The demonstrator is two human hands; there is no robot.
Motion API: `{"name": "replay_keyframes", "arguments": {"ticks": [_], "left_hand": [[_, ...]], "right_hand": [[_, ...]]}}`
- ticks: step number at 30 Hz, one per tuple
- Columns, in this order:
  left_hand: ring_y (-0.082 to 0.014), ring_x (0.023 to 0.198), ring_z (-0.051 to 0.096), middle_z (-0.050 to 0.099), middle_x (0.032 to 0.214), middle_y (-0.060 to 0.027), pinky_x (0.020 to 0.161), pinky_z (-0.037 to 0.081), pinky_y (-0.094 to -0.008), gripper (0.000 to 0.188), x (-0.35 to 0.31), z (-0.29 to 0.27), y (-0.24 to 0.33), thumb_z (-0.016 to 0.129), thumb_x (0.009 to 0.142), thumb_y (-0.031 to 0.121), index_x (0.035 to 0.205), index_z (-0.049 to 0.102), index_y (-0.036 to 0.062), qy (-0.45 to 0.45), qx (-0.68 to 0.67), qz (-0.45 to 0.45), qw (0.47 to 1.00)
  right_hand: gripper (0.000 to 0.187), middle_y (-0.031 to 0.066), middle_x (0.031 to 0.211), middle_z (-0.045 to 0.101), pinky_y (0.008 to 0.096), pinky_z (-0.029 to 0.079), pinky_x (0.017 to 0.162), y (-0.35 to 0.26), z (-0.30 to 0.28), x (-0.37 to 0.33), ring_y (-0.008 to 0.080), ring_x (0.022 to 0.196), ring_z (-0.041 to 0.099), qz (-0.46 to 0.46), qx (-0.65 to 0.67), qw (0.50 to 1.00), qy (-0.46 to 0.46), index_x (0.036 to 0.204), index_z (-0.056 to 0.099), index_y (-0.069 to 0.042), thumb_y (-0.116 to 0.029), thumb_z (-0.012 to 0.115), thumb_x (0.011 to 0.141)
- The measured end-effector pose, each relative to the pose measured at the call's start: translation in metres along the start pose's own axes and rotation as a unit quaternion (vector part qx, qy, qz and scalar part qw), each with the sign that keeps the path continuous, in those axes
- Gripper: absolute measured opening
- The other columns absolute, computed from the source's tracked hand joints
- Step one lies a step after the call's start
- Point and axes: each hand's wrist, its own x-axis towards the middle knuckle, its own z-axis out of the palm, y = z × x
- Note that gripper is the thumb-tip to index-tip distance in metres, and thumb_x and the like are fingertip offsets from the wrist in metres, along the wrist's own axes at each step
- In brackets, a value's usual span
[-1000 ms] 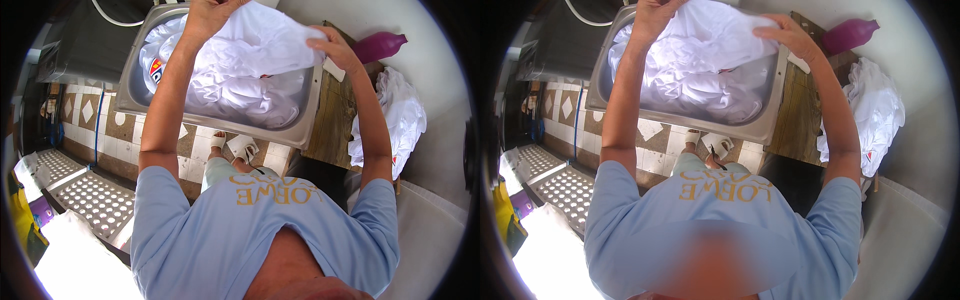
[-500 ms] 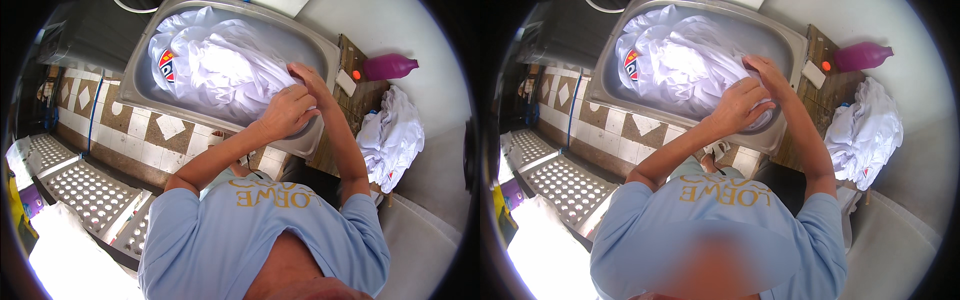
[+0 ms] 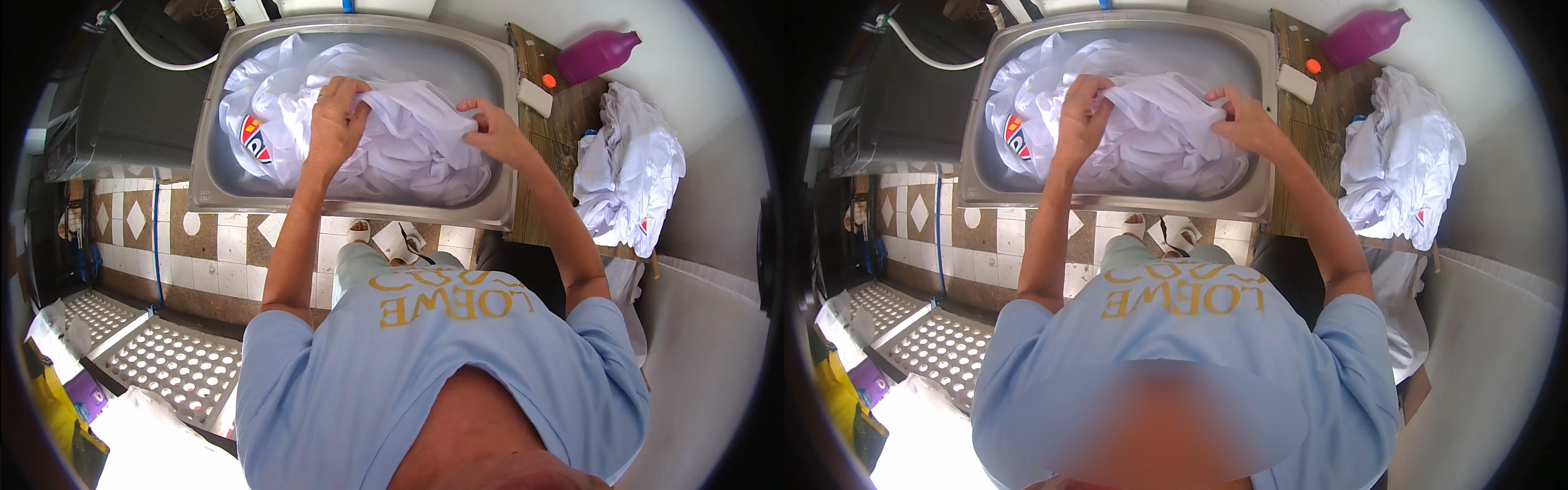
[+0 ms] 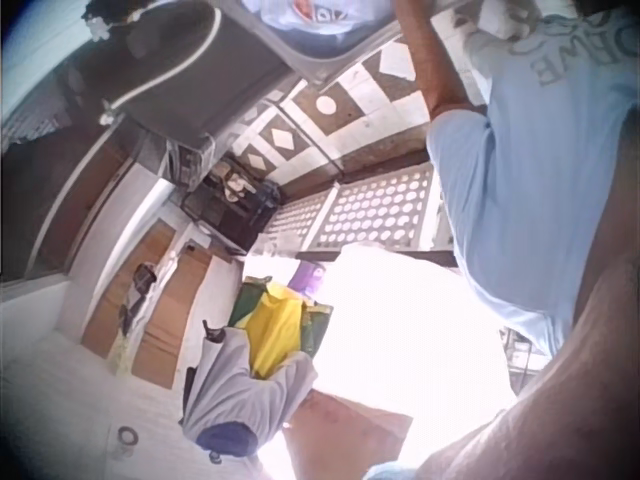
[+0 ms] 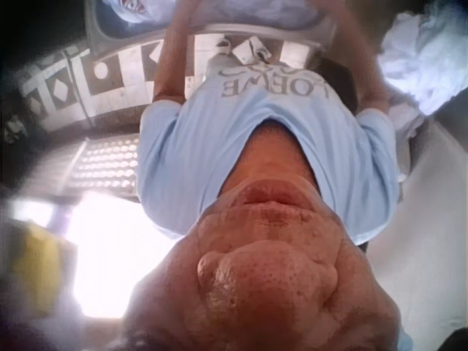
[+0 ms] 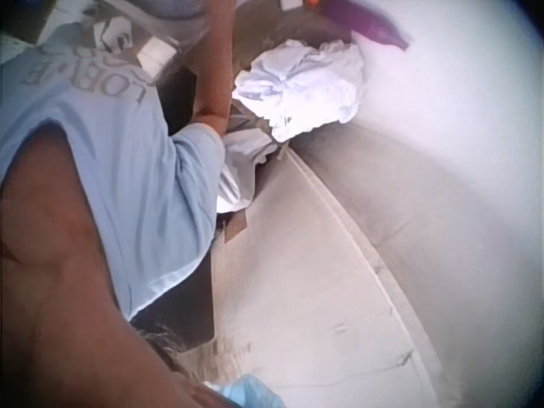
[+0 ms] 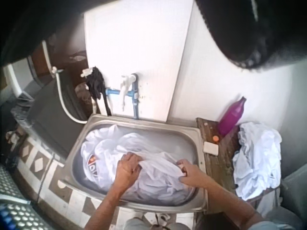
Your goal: The person washes white garments by hand in a sink filled with water, rubbing soap onto specific spots and scrubing the fabric together before lifting items out to inspect them.
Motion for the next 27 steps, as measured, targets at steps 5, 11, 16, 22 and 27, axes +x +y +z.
{"name": "replay_keyframes", "arguments": {"ticks": [5, 11, 16, 22, 27], "left_hand": [[-0.0059, 0.073, 0.047, 0.056, 0.083, 0.0008, 0.064, 0.039, -0.0196, 0.011, 0.038, -0.064, 0.014, 0.059, 0.085, 0.004, 0.096, 0.058, 0.003, 0.084, -0.268, -0.078, 0.957], [-0.0082, 0.07, 0.048, 0.058, 0.082, -0.0023, 0.062, 0.039, -0.022, 0.016, 0.045, -0.075, -0.046, 0.06, 0.086, 0.009, 0.099, 0.058, 0.0012, 0.104, -0.196, -0.177, 0.959], [-0.0344, 0.114, 0.038, 0.04, 0.124, -0.0156, 0.092, 0.035, -0.045, 0.052, 0.018, -0.042, -0.003, 0.077, 0.069, 0.03, 0.113, 0.058, 0.0103, 0.029, 0.208, 0.015, 0.978], [-0.0197, 0.073, 0.051, 0.054, 0.076, -0.0057, 0.068, 0.041, -0.0322, 0.012, 0.023, -0.019, -0.037, 0.059, 0.088, 0.016, 0.09, 0.057, 0.0036, 0.038, 0.037, 0.038, 0.998], [-0.0038, 0.066, 0.032, 0.042, 0.073, 0.0059, 0.058, 0.032, -0.0209, 0.02, 0.068, -0.048, -0.05, 0.046, 0.098, 0.021, 0.086, 0.052, 0.0063, 0.157, -0.319, -0.102, 0.929]], "right_hand": [[0.041, 0.0025, 0.096, 0.061, 0.0271, 0.044, 0.084, -0.077, -0.057, 0.005, 0.0108, 0.088, 0.058, -0.149, 0.403, 0.902, 0.046, 0.121, 0.048, -0.001, -0.01, 0.057, 0.082], [0.025, -0.0021, 0.091, 0.061, 0.0231, 0.046, 0.076, -0.027, -0.004, 0.073, 0.0077, 0.085, 0.058, -0.079, -0.058, 0.993, -0.067, 0.102, 0.061, -0.004, -0.022, 0.063, 0.084], [0.022, -0.0035, 0.088, 0.061, 0.0241, 0.047, 0.074, -0.058, -0.014, 0.069, 0.0061, 0.082, 0.058, -0.165, 0.275, 0.947, 0.039, 0.096, 0.061, -0.007, -0.027, 0.062, 0.086], [0.027, 0.0092, 0.097, 0.062, 0.0308, 0.051, 0.077, -0.172, -0.072, 0.042, 0.0176, 0.088, 0.062, -0.29, 0.426, 0.854, -0.071, 0.111, 0.054, -0.001, -0.019, 0.053, 0.09], [0.025, -0.0005, 0.098, 0.064, 0.0273, 0.049, 0.079, -0.1, -0.064, 0.049, 0.0092, 0.087, 0.061, -0.131, 0.433, 0.891, 0.027, 0.103, 0.062, -0.007, -0.028, 0.058, 0.089]]}}
